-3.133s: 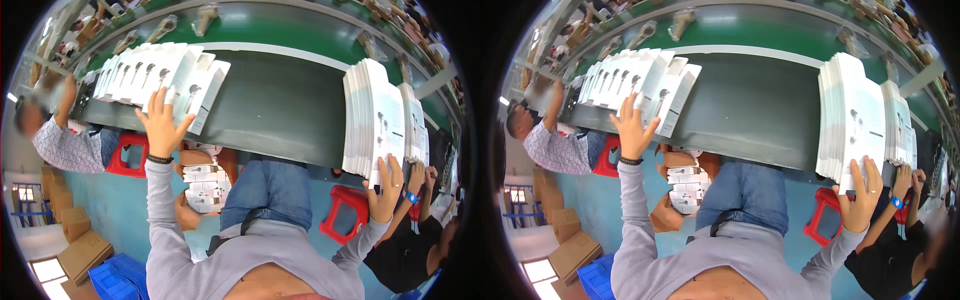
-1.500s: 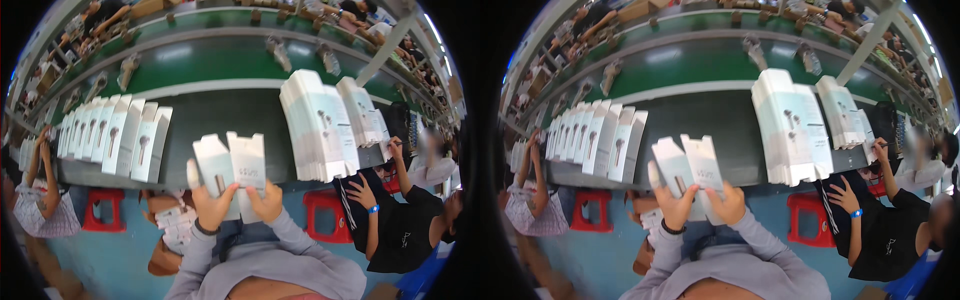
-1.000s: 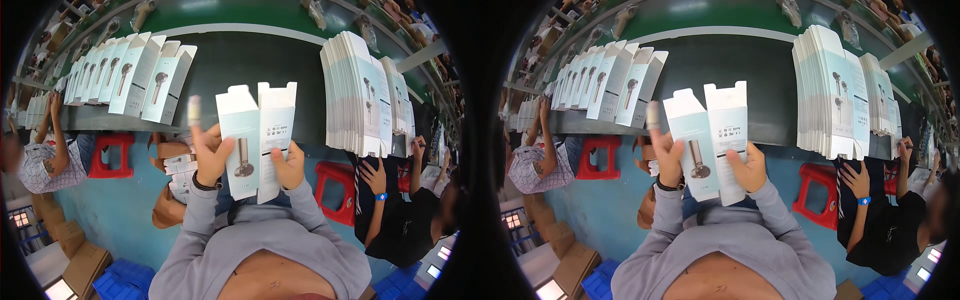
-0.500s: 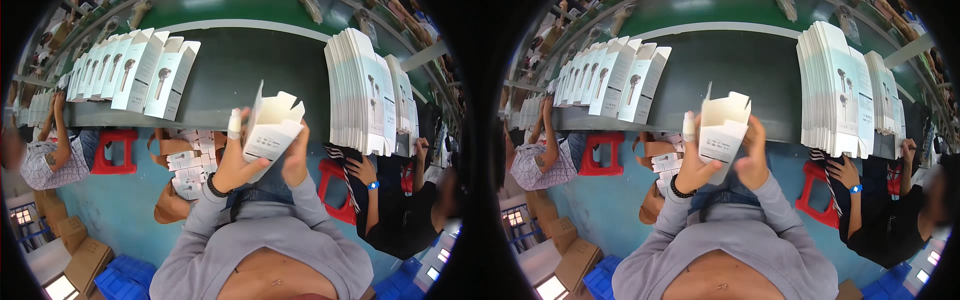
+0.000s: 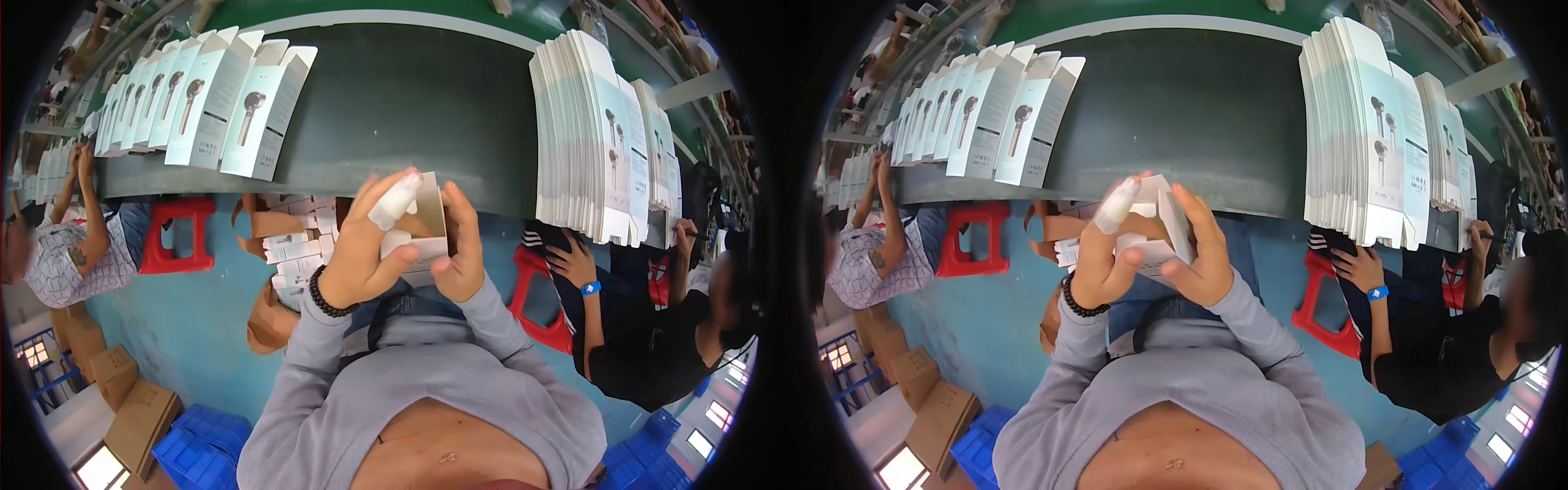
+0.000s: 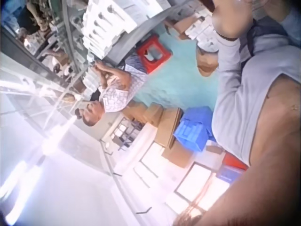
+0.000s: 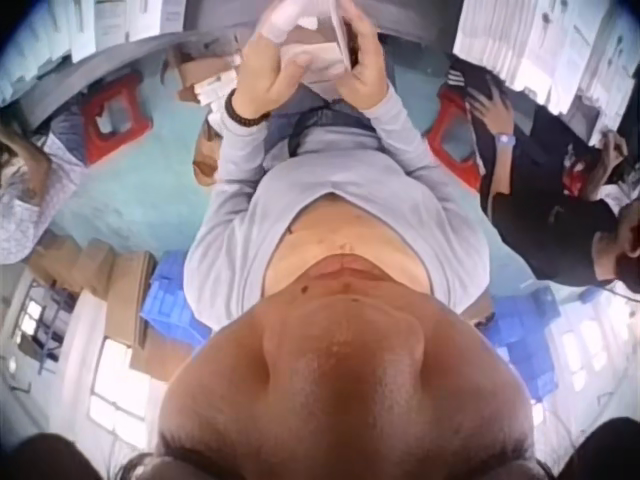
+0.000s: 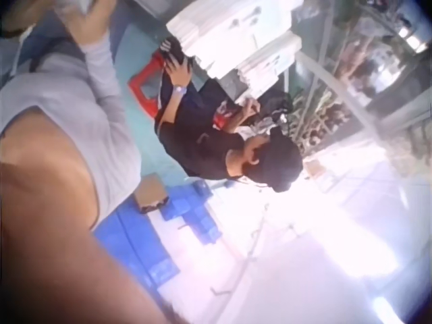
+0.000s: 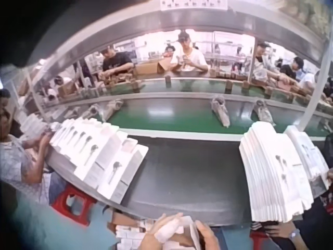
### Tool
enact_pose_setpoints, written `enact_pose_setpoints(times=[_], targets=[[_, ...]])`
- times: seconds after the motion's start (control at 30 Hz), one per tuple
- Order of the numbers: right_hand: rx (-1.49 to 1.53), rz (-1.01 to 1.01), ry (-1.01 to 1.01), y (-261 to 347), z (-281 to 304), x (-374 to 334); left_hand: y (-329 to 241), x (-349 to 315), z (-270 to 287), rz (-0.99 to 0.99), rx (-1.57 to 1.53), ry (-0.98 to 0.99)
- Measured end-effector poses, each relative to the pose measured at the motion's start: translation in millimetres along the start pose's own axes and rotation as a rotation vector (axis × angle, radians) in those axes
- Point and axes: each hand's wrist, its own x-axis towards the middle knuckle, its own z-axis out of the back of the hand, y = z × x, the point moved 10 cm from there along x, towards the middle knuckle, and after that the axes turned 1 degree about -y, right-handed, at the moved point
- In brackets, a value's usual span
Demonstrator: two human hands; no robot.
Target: Folding and stacking product packaging boxes at an assembly line station.
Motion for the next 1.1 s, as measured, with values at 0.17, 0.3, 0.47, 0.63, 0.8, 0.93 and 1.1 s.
enact_pose_setpoints(times=[0.17, 0.3, 0.47, 0.63, 0.8, 0.93, 1.1], targets=[[0.231, 0.013, -0.144, 16, -5, 13, -11, -7, 8, -0.185, -0.279, -0.373], [0.32, 0.107, -0.262, 20, 0, 9, -12, -8, 9, -0.187, -0.213, -0.358], [-0.273, 0.248, -0.103, 36, 2, 10, -19, -10, 8, -0.259, -0.01, -0.206], [0.213, -0.261, 0.097, 7, -23, 18, -30, -18, 22, -0.312, 0.077, -0.334], [0.368, -0.339, 0.071, -10, -27, 15, -32, -17, 20, -0.348, 0.122, -0.306], [0.387, -0.401, 0.029, -21, -27, 12, -30, -14, 15, -0.288, 0.23, -0.255], [0.57, -0.265, 0.053, -7, -33, 20, -36, -14, 31, -0.31, 0.177, -0.32]])
